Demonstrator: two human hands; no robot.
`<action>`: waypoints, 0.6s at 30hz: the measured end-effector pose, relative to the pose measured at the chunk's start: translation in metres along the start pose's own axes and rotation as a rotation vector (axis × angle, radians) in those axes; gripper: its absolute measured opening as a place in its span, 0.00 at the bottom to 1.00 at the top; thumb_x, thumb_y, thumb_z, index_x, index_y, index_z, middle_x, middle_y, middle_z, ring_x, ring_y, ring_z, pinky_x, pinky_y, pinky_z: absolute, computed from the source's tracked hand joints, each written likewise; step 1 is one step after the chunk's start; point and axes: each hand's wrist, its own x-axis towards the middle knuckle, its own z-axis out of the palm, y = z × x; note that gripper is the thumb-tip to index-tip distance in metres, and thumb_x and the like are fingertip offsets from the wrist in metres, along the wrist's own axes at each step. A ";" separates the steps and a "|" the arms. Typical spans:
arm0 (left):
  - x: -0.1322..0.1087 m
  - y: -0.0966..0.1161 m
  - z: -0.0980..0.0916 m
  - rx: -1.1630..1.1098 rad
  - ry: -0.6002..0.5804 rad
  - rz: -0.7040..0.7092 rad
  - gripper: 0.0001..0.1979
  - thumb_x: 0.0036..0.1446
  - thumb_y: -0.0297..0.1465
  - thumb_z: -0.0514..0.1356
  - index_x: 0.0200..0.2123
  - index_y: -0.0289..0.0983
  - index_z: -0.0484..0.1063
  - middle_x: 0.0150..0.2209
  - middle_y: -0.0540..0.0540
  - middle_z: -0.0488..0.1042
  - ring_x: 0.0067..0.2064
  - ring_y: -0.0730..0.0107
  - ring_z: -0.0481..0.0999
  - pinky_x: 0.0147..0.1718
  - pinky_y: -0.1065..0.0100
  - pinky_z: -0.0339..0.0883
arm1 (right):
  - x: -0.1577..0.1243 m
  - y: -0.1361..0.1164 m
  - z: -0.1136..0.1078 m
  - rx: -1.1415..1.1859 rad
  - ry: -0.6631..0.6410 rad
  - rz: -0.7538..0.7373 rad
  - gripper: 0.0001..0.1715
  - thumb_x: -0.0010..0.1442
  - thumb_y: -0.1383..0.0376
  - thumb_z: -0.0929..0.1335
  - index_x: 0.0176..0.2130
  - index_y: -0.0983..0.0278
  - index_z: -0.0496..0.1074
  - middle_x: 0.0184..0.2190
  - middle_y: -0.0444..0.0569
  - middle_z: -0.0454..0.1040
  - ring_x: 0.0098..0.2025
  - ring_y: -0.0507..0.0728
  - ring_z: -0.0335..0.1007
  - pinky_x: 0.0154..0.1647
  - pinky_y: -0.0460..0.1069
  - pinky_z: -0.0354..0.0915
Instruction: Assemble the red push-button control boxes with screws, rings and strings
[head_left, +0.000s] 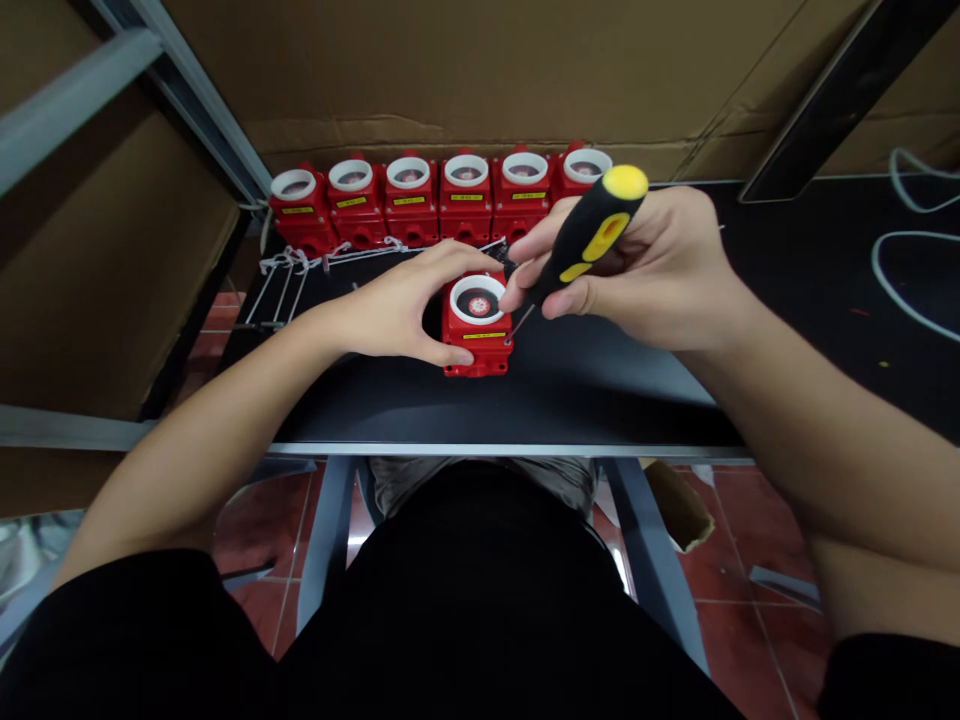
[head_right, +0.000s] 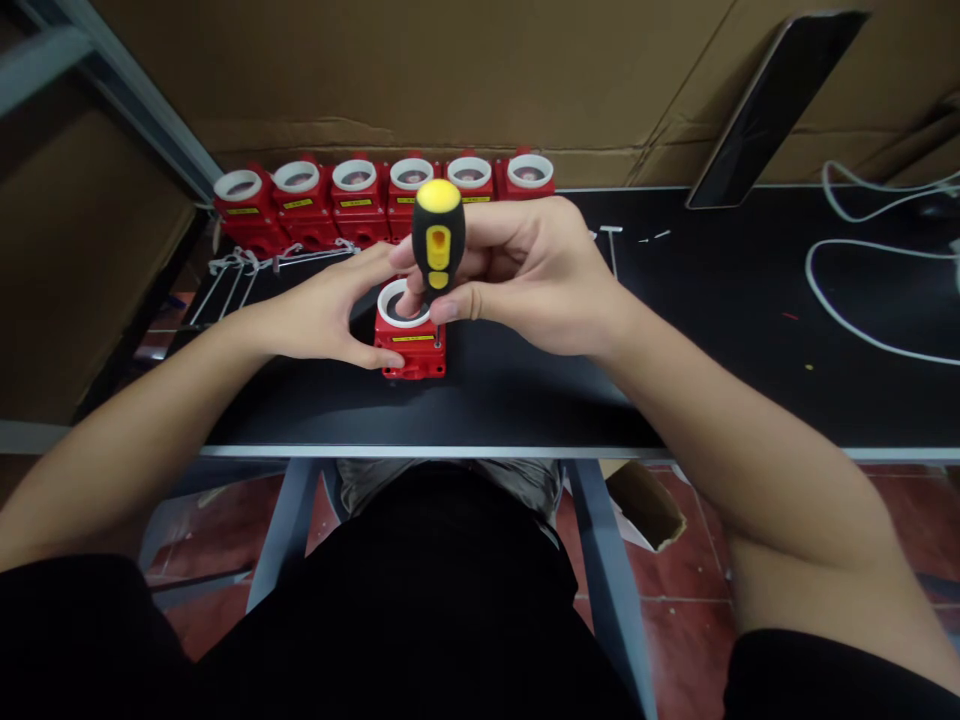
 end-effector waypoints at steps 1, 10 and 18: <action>0.000 0.000 0.000 0.000 -0.001 -0.003 0.49 0.57 0.58 0.83 0.75 0.47 0.77 0.75 0.34 0.78 0.75 0.32 0.77 0.77 0.36 0.72 | 0.000 0.001 0.001 0.008 0.008 0.015 0.23 0.55 0.56 0.93 0.46 0.58 0.92 0.41 0.48 0.91 0.45 0.65 0.94 0.55 0.63 0.92; -0.001 0.002 -0.003 0.001 -0.011 0.004 0.47 0.59 0.58 0.81 0.75 0.47 0.77 0.75 0.36 0.80 0.74 0.35 0.77 0.77 0.39 0.72 | 0.006 0.027 -0.001 0.073 0.024 -0.049 0.28 0.58 0.46 0.92 0.50 0.56 0.93 0.41 0.50 0.91 0.42 0.62 0.90 0.37 0.53 0.78; 0.001 0.000 -0.001 -0.010 -0.006 0.018 0.45 0.58 0.56 0.82 0.73 0.46 0.78 0.72 0.35 0.81 0.71 0.37 0.79 0.75 0.40 0.74 | 0.007 0.021 0.000 0.109 -0.046 -0.039 0.25 0.63 0.46 0.89 0.51 0.54 0.89 0.39 0.47 0.85 0.43 0.61 0.86 0.42 0.54 0.79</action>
